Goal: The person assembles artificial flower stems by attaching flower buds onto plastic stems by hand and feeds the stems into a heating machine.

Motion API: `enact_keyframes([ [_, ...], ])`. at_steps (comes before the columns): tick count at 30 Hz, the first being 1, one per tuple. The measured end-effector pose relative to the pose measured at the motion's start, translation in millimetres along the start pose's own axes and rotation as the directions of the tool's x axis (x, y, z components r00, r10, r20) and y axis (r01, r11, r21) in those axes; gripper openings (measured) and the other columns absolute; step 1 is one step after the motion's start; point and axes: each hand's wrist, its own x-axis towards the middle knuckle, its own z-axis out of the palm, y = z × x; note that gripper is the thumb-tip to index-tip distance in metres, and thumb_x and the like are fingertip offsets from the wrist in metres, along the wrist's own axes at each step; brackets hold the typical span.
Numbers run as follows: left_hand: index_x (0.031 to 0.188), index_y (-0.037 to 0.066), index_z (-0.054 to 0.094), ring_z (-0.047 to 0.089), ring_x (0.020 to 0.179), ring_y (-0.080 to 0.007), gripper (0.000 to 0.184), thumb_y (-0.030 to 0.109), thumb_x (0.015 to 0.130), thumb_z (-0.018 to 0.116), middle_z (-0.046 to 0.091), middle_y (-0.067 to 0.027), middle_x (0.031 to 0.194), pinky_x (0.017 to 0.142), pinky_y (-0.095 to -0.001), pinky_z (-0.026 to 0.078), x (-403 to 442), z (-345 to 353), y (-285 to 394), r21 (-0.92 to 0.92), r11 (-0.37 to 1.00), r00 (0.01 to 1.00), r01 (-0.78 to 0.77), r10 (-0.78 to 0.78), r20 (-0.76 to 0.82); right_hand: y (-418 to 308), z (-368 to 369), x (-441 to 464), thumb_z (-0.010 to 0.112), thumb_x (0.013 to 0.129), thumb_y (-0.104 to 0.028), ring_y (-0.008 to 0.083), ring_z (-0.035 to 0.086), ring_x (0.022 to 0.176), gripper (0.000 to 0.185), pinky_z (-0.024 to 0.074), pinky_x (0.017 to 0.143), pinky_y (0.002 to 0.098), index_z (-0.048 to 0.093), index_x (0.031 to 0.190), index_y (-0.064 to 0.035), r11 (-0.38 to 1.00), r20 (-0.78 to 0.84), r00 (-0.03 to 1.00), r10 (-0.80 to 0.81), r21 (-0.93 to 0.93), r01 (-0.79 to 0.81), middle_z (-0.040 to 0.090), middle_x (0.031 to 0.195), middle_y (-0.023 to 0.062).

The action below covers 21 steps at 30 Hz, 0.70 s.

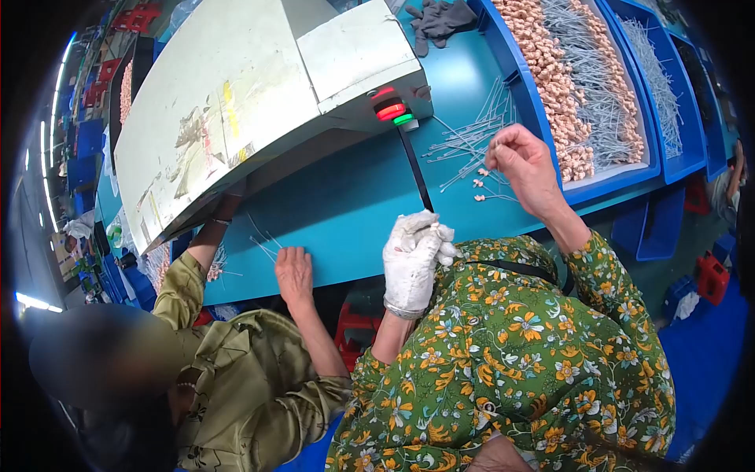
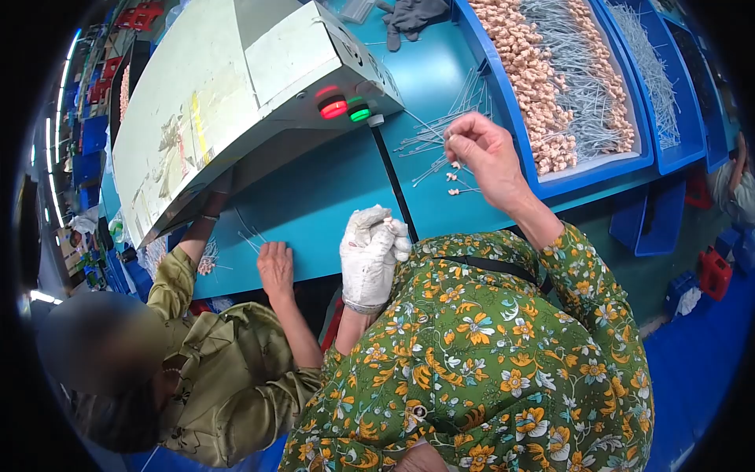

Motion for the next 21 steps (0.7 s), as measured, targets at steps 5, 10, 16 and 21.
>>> enact_keyframes([
  [5,0.107,-0.001,0.052,0.053,0.058,-0.0129,0.019,0.010,0.091,0.052,0.059,-0.0082,0.080,0.050,-0.0236,0.042,-2,7,6,0.039,0.999,1.000,0.027,-0.027,-0.001,-9,27,-26,0.052,0.087,-0.005,0.0072,0.049,0.062,0.005,0.0403,0.056,0.0219,0.054,0.089,-0.0007,0.989,0.138,0.982,0.128,0.051,-0.136,0.053,0.072,0.0014],
  [10,0.108,-0.001,0.052,0.055,0.060,-0.0132,0.021,0.012,0.091,0.051,0.060,-0.0090,0.080,0.052,-0.0240,0.044,-7,7,7,-0.015,0.997,0.997,0.074,-0.074,0.015,-14,46,-46,0.052,0.086,-0.004,0.0047,0.046,0.060,0.006,0.0396,0.054,0.0202,0.055,0.089,0.0003,0.973,0.200,0.953,0.225,-0.086,-0.212,0.053,0.070,0.0001],
  [16,0.111,-0.004,0.049,0.057,0.066,-0.0152,0.025,0.008,0.089,0.053,0.060,-0.0121,0.088,0.058,-0.0253,0.047,-16,10,10,-0.073,0.997,0.998,0.016,-0.011,0.065,-15,51,-53,0.053,0.086,-0.005,0.0037,0.047,0.061,0.006,0.0407,0.055,0.0191,0.056,0.089,-0.0006,0.942,0.204,0.927,0.315,-0.185,-0.280,0.055,0.072,-0.0002],
  [21,0.111,-0.005,0.048,0.059,0.068,-0.0160,0.024,0.005,0.089,0.052,0.060,-0.0129,0.089,0.058,-0.0260,0.049,-22,7,8,0.009,1.000,0.999,0.007,-0.007,0.038,-21,56,-57,0.053,0.085,-0.004,0.0041,0.047,0.059,0.005,0.0406,0.053,0.0202,0.055,0.087,0.0002,0.937,0.246,0.921,0.303,-0.250,-0.242,0.056,0.071,-0.0003],
])
